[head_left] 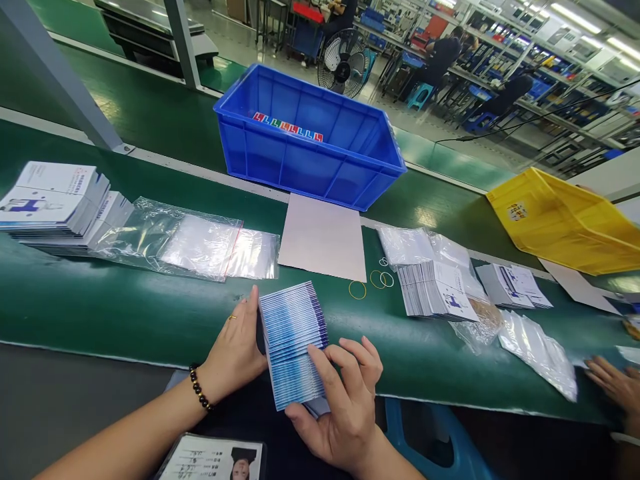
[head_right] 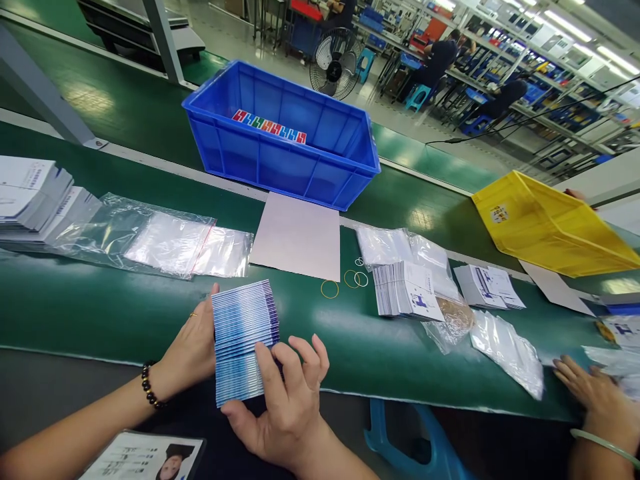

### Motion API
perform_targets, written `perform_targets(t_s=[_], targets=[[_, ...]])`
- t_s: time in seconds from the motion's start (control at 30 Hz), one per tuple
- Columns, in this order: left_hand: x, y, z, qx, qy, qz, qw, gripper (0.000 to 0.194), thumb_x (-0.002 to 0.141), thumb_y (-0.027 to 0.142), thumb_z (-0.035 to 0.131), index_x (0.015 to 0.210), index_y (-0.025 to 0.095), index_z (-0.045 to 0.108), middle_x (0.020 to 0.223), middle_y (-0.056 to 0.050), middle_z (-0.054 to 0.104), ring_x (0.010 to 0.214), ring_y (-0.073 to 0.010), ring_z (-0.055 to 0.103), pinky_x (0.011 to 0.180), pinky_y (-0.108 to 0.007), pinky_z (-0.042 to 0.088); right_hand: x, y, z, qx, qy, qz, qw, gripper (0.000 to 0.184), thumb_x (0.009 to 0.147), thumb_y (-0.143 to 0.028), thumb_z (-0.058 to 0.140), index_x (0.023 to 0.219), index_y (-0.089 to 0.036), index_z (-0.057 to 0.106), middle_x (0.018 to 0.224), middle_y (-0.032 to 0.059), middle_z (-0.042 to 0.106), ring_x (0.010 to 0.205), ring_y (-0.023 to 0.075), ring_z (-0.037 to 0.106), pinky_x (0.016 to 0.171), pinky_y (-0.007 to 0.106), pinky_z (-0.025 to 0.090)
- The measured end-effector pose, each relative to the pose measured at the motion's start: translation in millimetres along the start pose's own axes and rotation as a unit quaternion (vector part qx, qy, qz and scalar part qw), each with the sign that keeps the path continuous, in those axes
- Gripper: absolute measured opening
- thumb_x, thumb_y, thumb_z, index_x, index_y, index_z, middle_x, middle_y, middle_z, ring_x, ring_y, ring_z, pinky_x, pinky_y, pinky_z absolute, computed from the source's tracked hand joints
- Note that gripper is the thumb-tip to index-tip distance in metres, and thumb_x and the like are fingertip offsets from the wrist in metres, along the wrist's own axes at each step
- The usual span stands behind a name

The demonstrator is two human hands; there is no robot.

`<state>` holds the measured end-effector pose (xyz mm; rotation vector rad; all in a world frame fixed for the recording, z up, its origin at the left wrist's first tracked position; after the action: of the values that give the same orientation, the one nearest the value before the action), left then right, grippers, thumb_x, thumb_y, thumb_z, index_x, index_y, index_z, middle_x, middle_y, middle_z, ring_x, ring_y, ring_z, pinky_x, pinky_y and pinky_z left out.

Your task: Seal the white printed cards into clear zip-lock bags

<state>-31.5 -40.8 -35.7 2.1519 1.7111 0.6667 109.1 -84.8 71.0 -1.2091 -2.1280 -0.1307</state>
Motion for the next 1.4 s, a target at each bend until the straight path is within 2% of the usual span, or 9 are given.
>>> perform_targets(t_s=[0.17,0.33,0.47,0.8,1.0,1.1,1.23,1.4], targets=[[-0.1,-1.2,1.3,-0.008,0.001,-0.002,1.0,0.087,0.07,0.048,0.058,0.134,0.007,0.014,0.126,-0.025,0.043,0.116,-0.0386,0.043,0.09,-0.052,0.04,-0.8,0.2,-0.9,0.001,0.0,0.008,1.0,0.043,0.08,-0.05,0.044,0.097,-0.013,0.057,0.085,0.0088,0.052,0.091,0.0271,0.046,0.087,0.052,0.032],[-1.0,-2.2,2.5,-0.02,0.001,-0.002,1.0,0.081,0.071,0.049,0.056,0.133,0.01,0.022,0.131,-0.024,0.038,0.119,-0.0393,0.039,0.091,-0.053,0.039,-0.6,-0.3,-0.5,-0.007,0.006,0.0,1.0,0.039,0.079,-0.05,0.046,0.092,-0.015,0.057,0.094,0.0109,0.056,0.1,0.0311,0.045,0.088,0.052,0.031],[-1.5,-2.8,3.2,-0.021,-0.004,-0.008,1.0,0.082,0.07,0.05,0.056,0.133,0.008,0.023,0.128,-0.025,0.041,0.119,-0.0391,0.039,0.091,-0.052,0.039,0.5,-0.2,1.7,0.0,0.01,-0.002,1.0,0.037,0.079,-0.05,0.047,0.089,-0.015,0.056,0.094,0.011,0.059,0.103,0.0323,0.044,0.087,0.053,0.031],[-1.9,-0.8,2.2,-0.014,0.002,0.002,1.0,0.089,0.072,0.05,0.056,0.137,0.01,0.009,0.129,-0.024,0.041,0.119,-0.0381,0.04,0.094,-0.053,0.038,1.0,0.0,2.1,-0.001,0.0,0.005,1.0,0.038,0.078,-0.052,0.046,0.088,-0.016,0.056,0.087,0.009,0.056,0.098,0.0297,0.047,0.088,0.052,0.031],[-2.3,-1.5,3.1,-0.015,0.008,0.001,1.0,0.089,0.072,0.05,0.055,0.137,0.009,0.011,0.128,-0.024,0.042,0.119,-0.0382,0.04,0.093,-0.053,0.038,1.2,0.2,5.3,-0.018,-0.013,0.003,1.0,0.053,0.08,-0.054,0.041,0.108,-0.011,0.054,0.087,0.0103,0.051,0.094,0.0294,0.046,0.087,0.053,0.031],[-2.4,-1.8,3.1,-0.015,0.008,-0.002,1.0,0.093,0.071,0.049,0.057,0.138,0.01,0.006,0.129,-0.024,0.042,0.117,-0.038,0.042,0.092,-0.052,0.04,2.2,-0.5,7.7,-0.024,-0.025,-0.003,0.999,0.058,0.08,-0.055,0.04,0.111,-0.009,0.054,0.087,0.0106,0.048,0.093,0.0294,0.045,0.087,0.054,0.031],[-1.0,0.4,-0.9,-0.027,0.012,-0.004,1.0,0.104,0.069,0.05,0.059,0.139,0.008,-0.005,0.126,-0.024,0.044,0.114,-0.0376,0.045,0.091,-0.052,0.041,2.2,-1.0,7.3,-0.025,-0.022,-0.006,0.999,0.056,0.08,-0.055,0.04,0.112,-0.011,0.055,0.088,0.01,0.048,0.092,0.0288,0.045,0.087,0.054,0.031],[0.3,2.2,-3.3,-0.037,0.013,-0.001,0.999,0.105,0.069,0.048,0.06,0.138,0.011,-0.01,0.128,-0.023,0.043,0.113,-0.0365,0.046,0.091,-0.053,0.041,0.7,-1.1,5.1,-0.02,-0.011,-0.004,1.0,0.053,0.08,-0.054,0.041,0.111,-0.013,0.056,0.088,0.01,0.05,0.092,0.0283,0.046,0.086,0.053,0.032]])
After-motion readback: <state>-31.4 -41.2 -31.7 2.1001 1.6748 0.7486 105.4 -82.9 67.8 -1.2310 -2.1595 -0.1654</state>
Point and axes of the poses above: each hand's wrist, its own x-axis towards the middle knuckle, its own z-axis out of the palm, y = z × x, the point moved 7 cm from there along x, towards the middle knuckle
